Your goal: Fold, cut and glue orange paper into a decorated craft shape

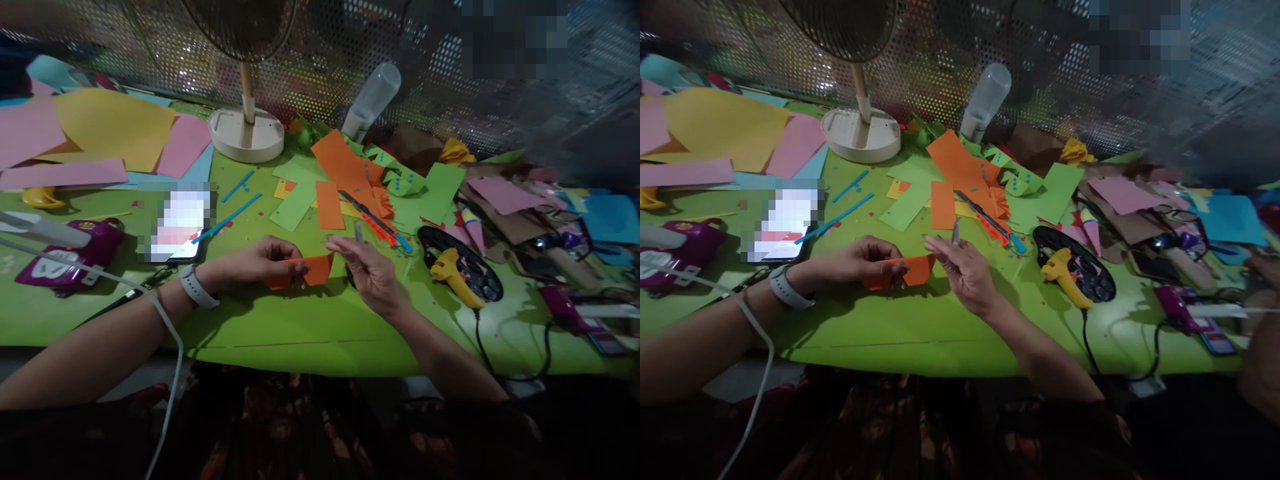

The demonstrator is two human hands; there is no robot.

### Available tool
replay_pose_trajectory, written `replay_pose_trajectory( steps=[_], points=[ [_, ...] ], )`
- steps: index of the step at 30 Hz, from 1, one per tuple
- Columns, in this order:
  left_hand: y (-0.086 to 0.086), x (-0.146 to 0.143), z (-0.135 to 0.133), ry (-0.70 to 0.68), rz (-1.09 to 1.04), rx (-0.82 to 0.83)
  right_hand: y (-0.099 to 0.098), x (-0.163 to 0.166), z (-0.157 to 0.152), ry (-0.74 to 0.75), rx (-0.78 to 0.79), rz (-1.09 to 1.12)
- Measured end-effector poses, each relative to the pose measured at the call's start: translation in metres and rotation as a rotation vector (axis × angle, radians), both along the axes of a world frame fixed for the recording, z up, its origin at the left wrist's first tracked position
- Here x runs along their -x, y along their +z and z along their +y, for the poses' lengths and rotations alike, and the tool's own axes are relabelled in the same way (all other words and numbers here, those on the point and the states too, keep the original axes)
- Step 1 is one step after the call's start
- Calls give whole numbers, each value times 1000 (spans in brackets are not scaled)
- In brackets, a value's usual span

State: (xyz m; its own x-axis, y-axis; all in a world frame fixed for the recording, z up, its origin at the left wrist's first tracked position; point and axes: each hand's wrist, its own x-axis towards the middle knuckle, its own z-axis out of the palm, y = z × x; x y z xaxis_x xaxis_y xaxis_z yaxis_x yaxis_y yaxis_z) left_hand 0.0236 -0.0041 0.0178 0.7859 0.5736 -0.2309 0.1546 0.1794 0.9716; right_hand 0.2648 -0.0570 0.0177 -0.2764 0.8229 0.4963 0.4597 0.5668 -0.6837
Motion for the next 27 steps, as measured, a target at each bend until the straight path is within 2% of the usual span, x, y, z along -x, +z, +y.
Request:
replay_pose_trajectory(
  steps=[4,9,27],
  points=[
    [-1,-1,0,-51,0,-55,1,1,7,26,58,-149],
    [0,-3,-4,-50,31,-104,-3,2,5,37,146,-82],
    [-2,-4,-9,-104,35,-187,4,10,-5,78,-172,-233]
  ],
)
